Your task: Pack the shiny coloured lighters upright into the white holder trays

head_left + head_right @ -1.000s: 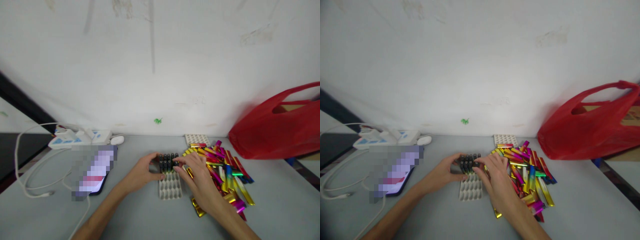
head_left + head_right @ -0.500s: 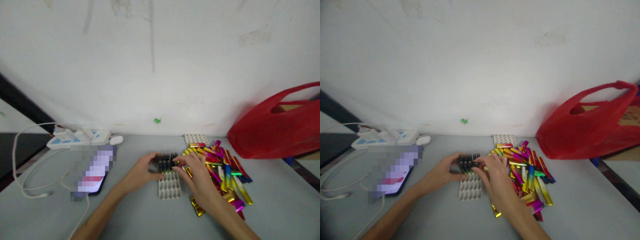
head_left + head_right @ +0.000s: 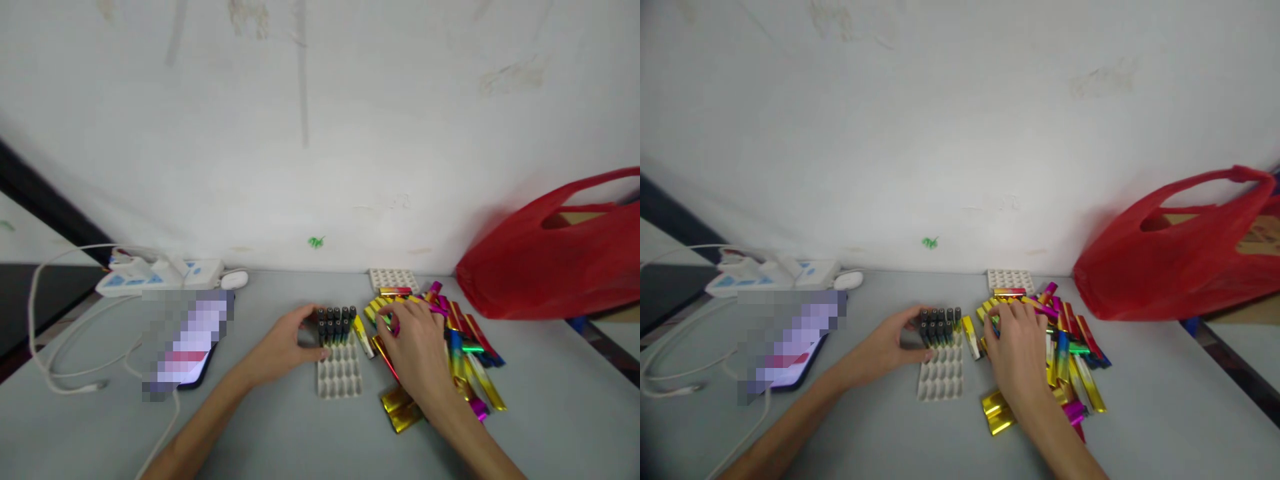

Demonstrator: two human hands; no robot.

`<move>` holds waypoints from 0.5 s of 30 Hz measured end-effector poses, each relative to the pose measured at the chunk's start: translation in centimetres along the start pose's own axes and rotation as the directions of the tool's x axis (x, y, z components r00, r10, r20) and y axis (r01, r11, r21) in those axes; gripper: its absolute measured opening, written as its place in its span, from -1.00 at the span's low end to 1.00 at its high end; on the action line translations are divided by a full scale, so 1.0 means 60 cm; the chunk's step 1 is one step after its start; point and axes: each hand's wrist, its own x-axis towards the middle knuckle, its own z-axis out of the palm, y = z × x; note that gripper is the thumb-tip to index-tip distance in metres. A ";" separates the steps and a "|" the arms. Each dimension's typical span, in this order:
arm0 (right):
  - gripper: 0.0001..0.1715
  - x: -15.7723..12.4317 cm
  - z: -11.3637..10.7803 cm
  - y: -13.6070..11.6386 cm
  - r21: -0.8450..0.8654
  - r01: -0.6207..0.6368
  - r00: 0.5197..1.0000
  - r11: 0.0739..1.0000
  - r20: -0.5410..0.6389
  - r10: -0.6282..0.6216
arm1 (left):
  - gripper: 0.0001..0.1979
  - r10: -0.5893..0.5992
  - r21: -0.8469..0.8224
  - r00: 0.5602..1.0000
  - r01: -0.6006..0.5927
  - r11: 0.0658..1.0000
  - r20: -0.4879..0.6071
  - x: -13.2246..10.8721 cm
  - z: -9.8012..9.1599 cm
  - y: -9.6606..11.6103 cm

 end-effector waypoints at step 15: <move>-0.78 -0.006 0.020 0.009 -0.113 0.046 0.999 0.992 -0.006 -0.047 | -0.72 0.247 -0.548 0.879 -0.452 0.704 -0.407 -0.121 0.042 0.165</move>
